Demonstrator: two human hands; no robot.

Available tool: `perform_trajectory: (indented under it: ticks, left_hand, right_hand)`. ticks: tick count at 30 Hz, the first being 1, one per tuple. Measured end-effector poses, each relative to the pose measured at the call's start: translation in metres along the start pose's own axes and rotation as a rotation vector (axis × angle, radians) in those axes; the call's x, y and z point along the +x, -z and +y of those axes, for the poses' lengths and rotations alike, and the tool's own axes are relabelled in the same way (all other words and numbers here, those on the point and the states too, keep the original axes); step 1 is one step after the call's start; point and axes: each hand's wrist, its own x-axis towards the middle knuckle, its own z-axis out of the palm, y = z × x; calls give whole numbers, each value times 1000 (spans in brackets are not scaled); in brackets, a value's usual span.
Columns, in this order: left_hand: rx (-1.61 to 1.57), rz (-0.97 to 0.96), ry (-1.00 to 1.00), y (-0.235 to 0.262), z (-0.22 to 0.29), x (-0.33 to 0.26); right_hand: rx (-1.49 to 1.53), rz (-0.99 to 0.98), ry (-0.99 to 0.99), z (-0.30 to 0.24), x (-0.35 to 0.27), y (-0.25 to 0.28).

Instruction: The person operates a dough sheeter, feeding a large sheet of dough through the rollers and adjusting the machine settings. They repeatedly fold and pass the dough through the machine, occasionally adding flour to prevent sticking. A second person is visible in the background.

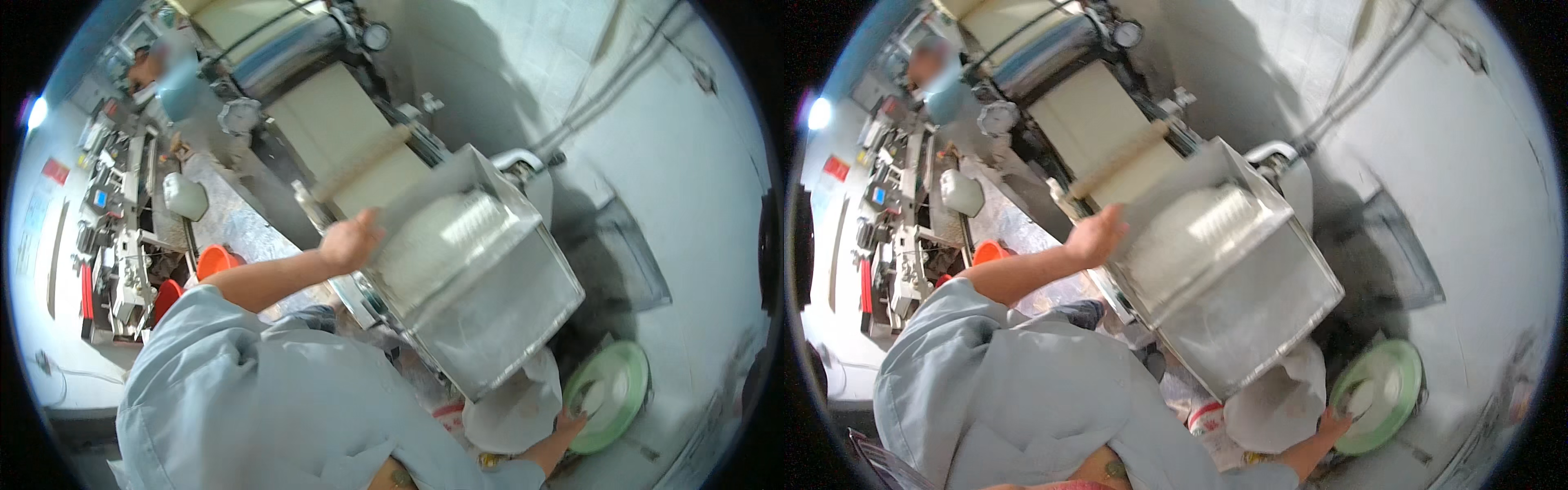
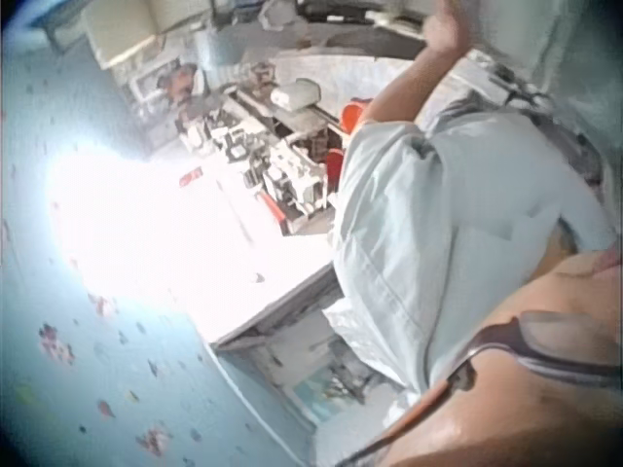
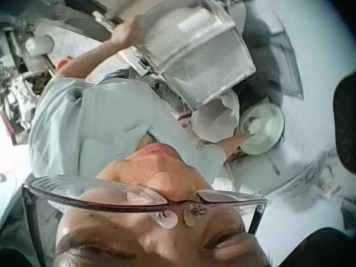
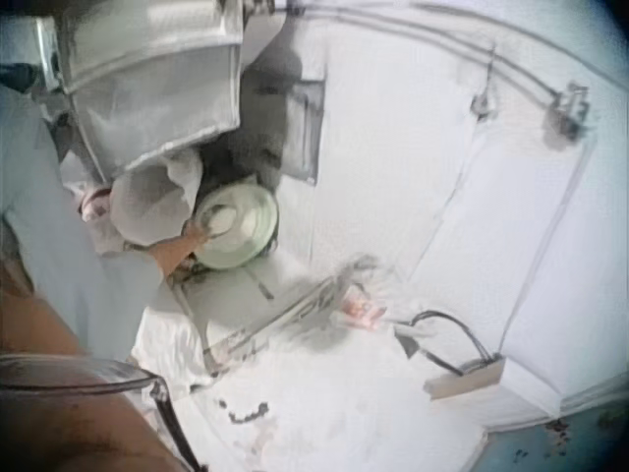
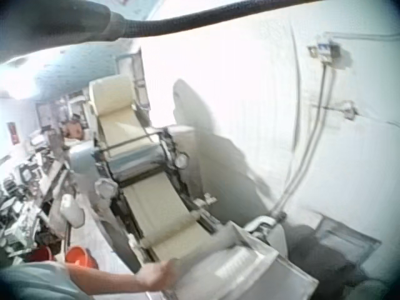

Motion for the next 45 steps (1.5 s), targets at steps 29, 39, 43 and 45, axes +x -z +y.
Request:
perform_trajectory:
  ticks: [29, 39, 43, 45]
  left_hand:
    - [-1426, 146, 561, -10, -268, 222]
    - [-734, -883, -240, 184, -279, 43]
    - [-562, -396, -601, 412, -297, 87]
    - [-114, 372, -474, 488, -308, 143]
  right_hand:
    - [-637, -629, 1293, -376, -572, -583]
    - [-305, -578, 1426, -356, -520, -730]
    - [-278, -958, 993, -379, -503, -755]
    - [-270, -983, 767, -397, -546, -719]
